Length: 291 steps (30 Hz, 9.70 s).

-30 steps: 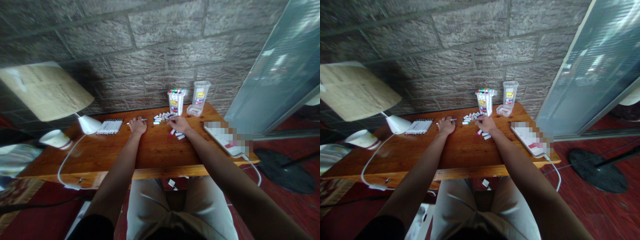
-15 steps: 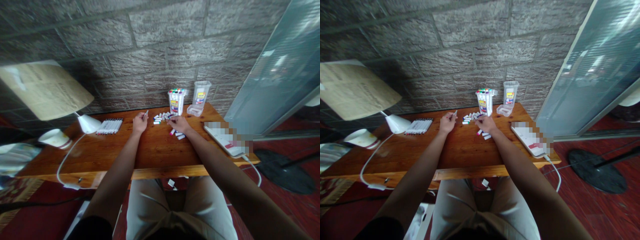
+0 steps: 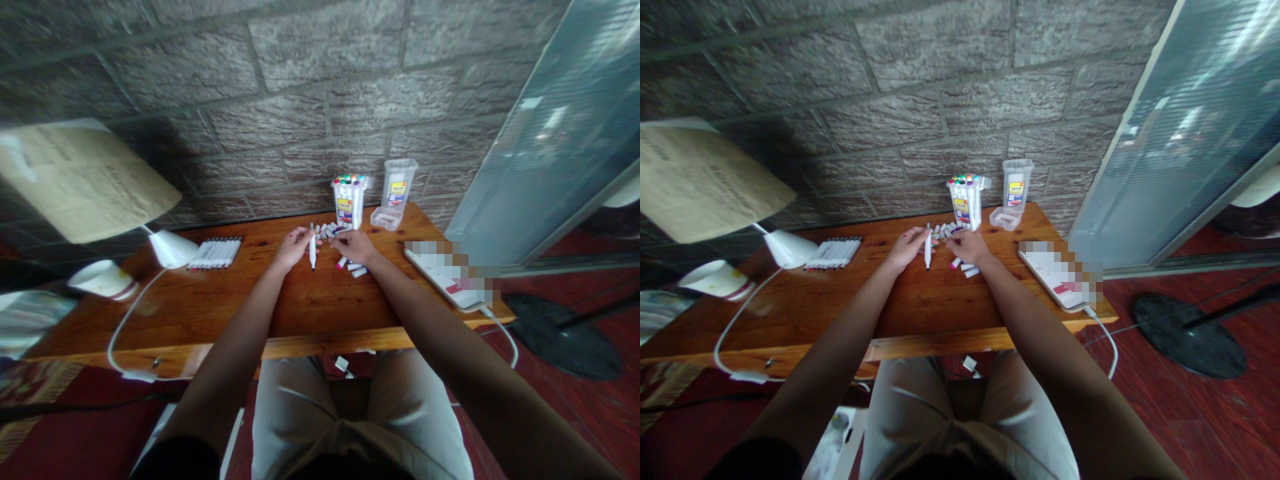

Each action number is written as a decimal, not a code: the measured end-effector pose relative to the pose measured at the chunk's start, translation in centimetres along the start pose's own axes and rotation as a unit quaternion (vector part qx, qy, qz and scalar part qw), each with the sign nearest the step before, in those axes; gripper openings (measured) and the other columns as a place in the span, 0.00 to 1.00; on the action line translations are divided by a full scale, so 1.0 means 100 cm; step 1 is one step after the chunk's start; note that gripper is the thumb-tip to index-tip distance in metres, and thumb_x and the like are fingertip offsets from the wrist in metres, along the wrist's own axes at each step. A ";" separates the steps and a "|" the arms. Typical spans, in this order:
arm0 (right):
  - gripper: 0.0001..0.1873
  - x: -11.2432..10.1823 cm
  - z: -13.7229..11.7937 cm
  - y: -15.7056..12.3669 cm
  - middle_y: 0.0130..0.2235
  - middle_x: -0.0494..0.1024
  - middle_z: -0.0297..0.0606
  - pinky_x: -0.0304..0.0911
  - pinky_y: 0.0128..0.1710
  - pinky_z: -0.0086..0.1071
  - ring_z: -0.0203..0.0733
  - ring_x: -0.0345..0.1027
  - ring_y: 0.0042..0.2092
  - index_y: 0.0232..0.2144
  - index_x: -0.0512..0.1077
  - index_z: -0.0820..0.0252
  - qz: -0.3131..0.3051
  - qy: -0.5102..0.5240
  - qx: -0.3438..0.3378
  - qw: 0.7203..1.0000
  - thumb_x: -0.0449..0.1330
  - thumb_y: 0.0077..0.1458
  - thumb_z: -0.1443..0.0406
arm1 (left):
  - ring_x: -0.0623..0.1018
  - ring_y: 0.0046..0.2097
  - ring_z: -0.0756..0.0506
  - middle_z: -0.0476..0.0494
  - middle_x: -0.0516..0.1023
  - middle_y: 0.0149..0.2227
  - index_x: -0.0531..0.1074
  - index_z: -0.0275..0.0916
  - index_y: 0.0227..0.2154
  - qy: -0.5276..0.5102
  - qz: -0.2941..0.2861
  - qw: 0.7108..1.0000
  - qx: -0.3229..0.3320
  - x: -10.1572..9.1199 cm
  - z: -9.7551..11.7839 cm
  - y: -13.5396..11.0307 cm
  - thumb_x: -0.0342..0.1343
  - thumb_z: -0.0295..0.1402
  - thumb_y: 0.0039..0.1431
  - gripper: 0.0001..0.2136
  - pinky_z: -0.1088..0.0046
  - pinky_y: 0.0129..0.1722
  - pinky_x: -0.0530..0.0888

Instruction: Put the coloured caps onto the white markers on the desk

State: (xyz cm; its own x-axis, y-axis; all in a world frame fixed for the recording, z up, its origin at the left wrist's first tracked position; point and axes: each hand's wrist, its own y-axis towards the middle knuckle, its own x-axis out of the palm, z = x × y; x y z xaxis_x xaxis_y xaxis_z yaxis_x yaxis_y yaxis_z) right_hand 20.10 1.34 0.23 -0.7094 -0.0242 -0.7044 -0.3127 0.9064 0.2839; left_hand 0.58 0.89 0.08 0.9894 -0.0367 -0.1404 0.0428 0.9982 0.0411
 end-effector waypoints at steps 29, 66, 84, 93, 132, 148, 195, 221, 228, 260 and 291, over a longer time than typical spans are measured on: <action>0.15 0.001 0.001 -0.001 0.26 0.76 0.34 0.55 0.30 0.28 0.35 0.66 0.30 0.30 0.81 0.60 -0.004 0.001 0.000 1.000 0.59 0.62 0.60 | 0.82 0.34 0.46 0.42 0.84 0.34 0.71 0.36 0.45 0.036 -0.009 0.999 0.016 0.000 -0.005 0.002 0.60 0.41 0.61 0.15 0.72 0.35 0.76; 0.16 0.001 0.002 -0.001 0.25 0.74 0.34 0.53 0.30 0.29 0.35 0.65 0.29 0.30 0.81 0.61 -0.009 -0.012 0.005 1.000 0.58 0.62 0.58 | 0.81 0.33 0.46 0.41 0.83 0.33 0.72 0.35 0.42 0.017 -0.019 0.999 0.022 -0.001 -0.007 0.002 0.64 0.47 0.55 0.21 0.70 0.35 0.76; 0.16 0.002 0.004 0.000 0.26 0.77 0.35 0.54 0.30 0.28 0.35 0.66 0.30 0.30 0.81 0.61 -0.009 -0.004 -0.003 1.000 0.57 0.63 0.59 | 0.80 0.32 0.47 0.41 0.83 0.34 0.72 0.35 0.40 0.022 -0.024 0.999 0.029 -0.001 -0.007 0.001 0.63 0.47 0.56 0.19 0.71 0.34 0.75; 0.16 0.002 0.006 0.000 0.26 0.76 0.34 0.54 0.30 0.29 0.36 0.66 0.30 0.31 0.81 0.61 -0.015 -0.004 -0.005 1.000 0.57 0.62 0.59 | 0.81 0.34 0.45 0.41 0.83 0.34 0.72 0.36 0.40 0.027 -0.020 0.999 0.022 0.000 -0.007 0.002 0.62 0.46 0.56 0.18 0.69 0.36 0.76; 0.17 0.002 0.005 0.000 0.27 0.77 0.35 0.55 0.31 0.29 0.36 0.67 0.30 0.30 0.81 0.61 -0.013 -0.012 -0.008 1.000 0.57 0.63 0.59 | 0.80 0.32 0.47 0.41 0.83 0.34 0.73 0.35 0.40 0.026 -0.021 0.999 0.025 -0.001 -0.007 0.002 0.63 0.47 0.56 0.19 0.71 0.35 0.75; 0.15 0.003 0.006 0.001 0.32 0.81 0.37 0.59 0.34 0.29 0.38 0.71 0.33 0.34 0.82 0.60 -0.015 -0.013 -0.011 1.000 0.57 0.63 0.60 | 0.80 0.32 0.47 0.41 0.83 0.35 0.73 0.35 0.40 0.023 -0.023 0.999 0.027 0.000 -0.006 0.001 0.63 0.47 0.55 0.19 0.71 0.34 0.75; 0.26 0.010 -0.016 -0.011 0.21 0.69 0.31 0.48 0.23 0.27 0.30 0.53 0.23 0.25 0.78 0.66 -0.076 0.233 -0.159 0.956 0.67 0.48 0.46 | 0.82 0.35 0.46 0.44 0.83 0.33 0.76 0.34 0.30 -0.240 -0.188 0.952 0.034 -0.010 0.007 -0.011 0.76 0.33 0.37 0.18 0.74 0.35 0.77; 0.20 0.016 -0.017 -0.014 0.21 0.69 0.31 0.50 0.24 0.27 0.31 0.53 0.24 0.27 0.79 0.65 0.012 0.171 -0.198 0.965 0.65 0.53 0.51 | 0.84 0.36 0.43 0.43 0.84 0.34 0.79 0.36 0.30 -0.271 -0.199 0.941 0.030 -0.012 0.013 -0.015 0.75 0.34 0.39 0.15 0.72 0.35 0.78; 0.23 0.014 -0.017 -0.013 0.21 0.68 0.30 0.48 0.23 0.28 0.31 0.53 0.24 0.25 0.76 0.64 -0.004 0.178 -0.182 0.967 0.65 0.53 0.49 | 0.83 0.41 0.41 0.39 0.84 0.36 0.79 0.35 0.32 -0.244 -0.178 0.953 0.028 -0.010 0.010 -0.013 0.74 0.35 0.42 0.15 0.70 0.37 0.77; 0.14 0.009 -0.004 -0.005 0.19 0.69 0.30 0.51 0.25 0.28 0.32 0.59 0.23 0.20 0.68 0.60 -0.020 0.102 -0.177 0.979 0.61 0.55 0.62 | 0.68 0.25 0.49 0.49 0.71 0.20 0.70 0.38 0.17 0.321 0.005 0.936 0.143 -0.014 -0.011 0.000 0.56 0.36 0.58 0.15 0.74 0.30 0.60; 0.10 0.007 -0.008 -0.007 0.20 0.68 0.30 0.52 0.25 0.29 0.32 0.59 0.23 0.21 0.72 0.61 0.000 0.109 -0.152 0.982 0.62 0.51 0.64 | 0.70 0.27 0.48 0.48 0.72 0.21 0.72 0.38 0.19 0.339 0.011 0.930 0.142 -0.013 -0.014 0.001 0.56 0.37 0.59 0.14 0.72 0.31 0.62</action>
State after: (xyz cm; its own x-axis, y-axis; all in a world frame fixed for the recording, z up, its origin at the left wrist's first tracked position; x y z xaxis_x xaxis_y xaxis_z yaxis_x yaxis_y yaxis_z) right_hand 19.34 0.31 0.09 -0.8175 -0.1443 -0.5575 -0.4633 0.7399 0.4878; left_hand -0.92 1.09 -1.12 0.6802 0.1169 -0.7236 0.1543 0.9422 0.2972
